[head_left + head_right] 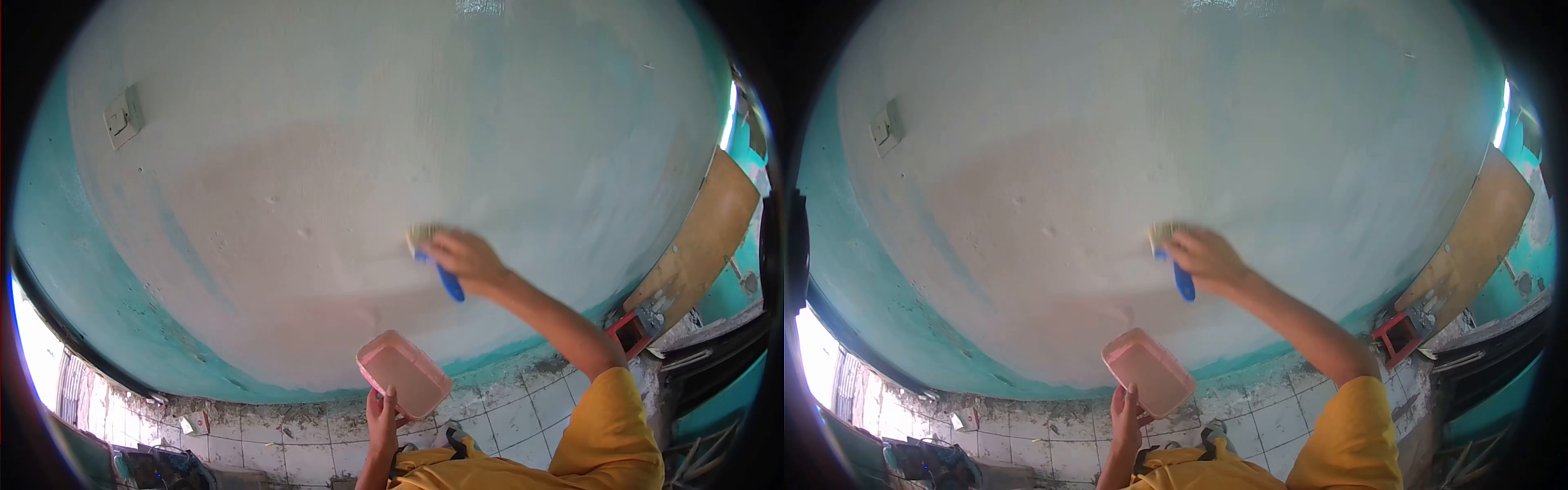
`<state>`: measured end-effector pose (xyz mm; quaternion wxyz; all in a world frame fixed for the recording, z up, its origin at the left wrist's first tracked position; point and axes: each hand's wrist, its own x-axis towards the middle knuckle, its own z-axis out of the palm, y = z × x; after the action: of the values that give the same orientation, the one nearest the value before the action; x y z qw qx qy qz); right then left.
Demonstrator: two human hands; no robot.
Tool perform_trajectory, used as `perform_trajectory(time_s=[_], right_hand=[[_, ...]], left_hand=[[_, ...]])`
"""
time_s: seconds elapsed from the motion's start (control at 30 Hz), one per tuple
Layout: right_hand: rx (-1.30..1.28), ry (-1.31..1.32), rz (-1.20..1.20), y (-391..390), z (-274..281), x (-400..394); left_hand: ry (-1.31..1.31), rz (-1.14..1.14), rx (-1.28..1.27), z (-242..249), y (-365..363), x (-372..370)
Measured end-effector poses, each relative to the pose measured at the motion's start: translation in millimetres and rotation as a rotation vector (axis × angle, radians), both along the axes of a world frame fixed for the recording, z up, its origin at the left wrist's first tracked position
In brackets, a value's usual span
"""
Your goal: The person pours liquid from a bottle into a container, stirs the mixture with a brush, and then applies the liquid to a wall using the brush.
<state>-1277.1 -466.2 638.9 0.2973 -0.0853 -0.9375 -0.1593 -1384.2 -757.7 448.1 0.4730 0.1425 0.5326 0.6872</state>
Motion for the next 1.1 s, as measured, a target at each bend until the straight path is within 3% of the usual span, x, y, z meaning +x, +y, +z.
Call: perform_trajectory(time_s=[0.1,0.17,0.23,0.3,0.33,0.43,0.5,0.57,0.7,0.8,0.9,1.03,1.1], right_hand=[[-0.221,-0.119,-0.037,8,-40,6],[-0.230,0.006,0.036,13,-4,9],[-0.175,0.128,-0.064,22,48,5],[-0.010,0.278,-0.060,16,106,1],[0.145,0.412,-0.040,14,125,-1],[0.192,0.588,-0.135,2,155,-9],[0.275,0.591,-0.100,0,136,-10],[0.256,0.365,-0.180,-4,90,-8],[-0.012,0.131,-0.138,-10,-18,-6],[-0.156,0.039,-0.068,-6,-37,0],[-0.100,0.151,-0.062,-2,32,-1],[0.186,0.455,-0.136,1,143,-8],[0.236,0.530,-0.133,-9,158,-14]], left_hand=[[0.011,-0.005,0.008,-6,-4,-4],[0.014,-0.008,0.016,-6,-4,-3],[-0.014,0.002,0.008,-3,-4,-2],[-0.012,-0.009,-0.004,-2,-4,-2],[-0.011,-0.016,-0.011,-2,-3,-2],[-0.020,-0.024,-0.006,0,-2,1],[0.003,-0.031,-0.025,-5,-2,1],[0.026,-0.034,-0.036,-6,-2,0],[0.039,-0.022,-0.026,-7,-4,-2],[0.047,-0.018,-0.034,-7,-6,-3],[0.050,-0.012,-0.024,-7,-6,-2],[0.048,-0.038,-0.011,-5,-4,-1],[0.043,-0.040,-0.019,-6,-2,2]])
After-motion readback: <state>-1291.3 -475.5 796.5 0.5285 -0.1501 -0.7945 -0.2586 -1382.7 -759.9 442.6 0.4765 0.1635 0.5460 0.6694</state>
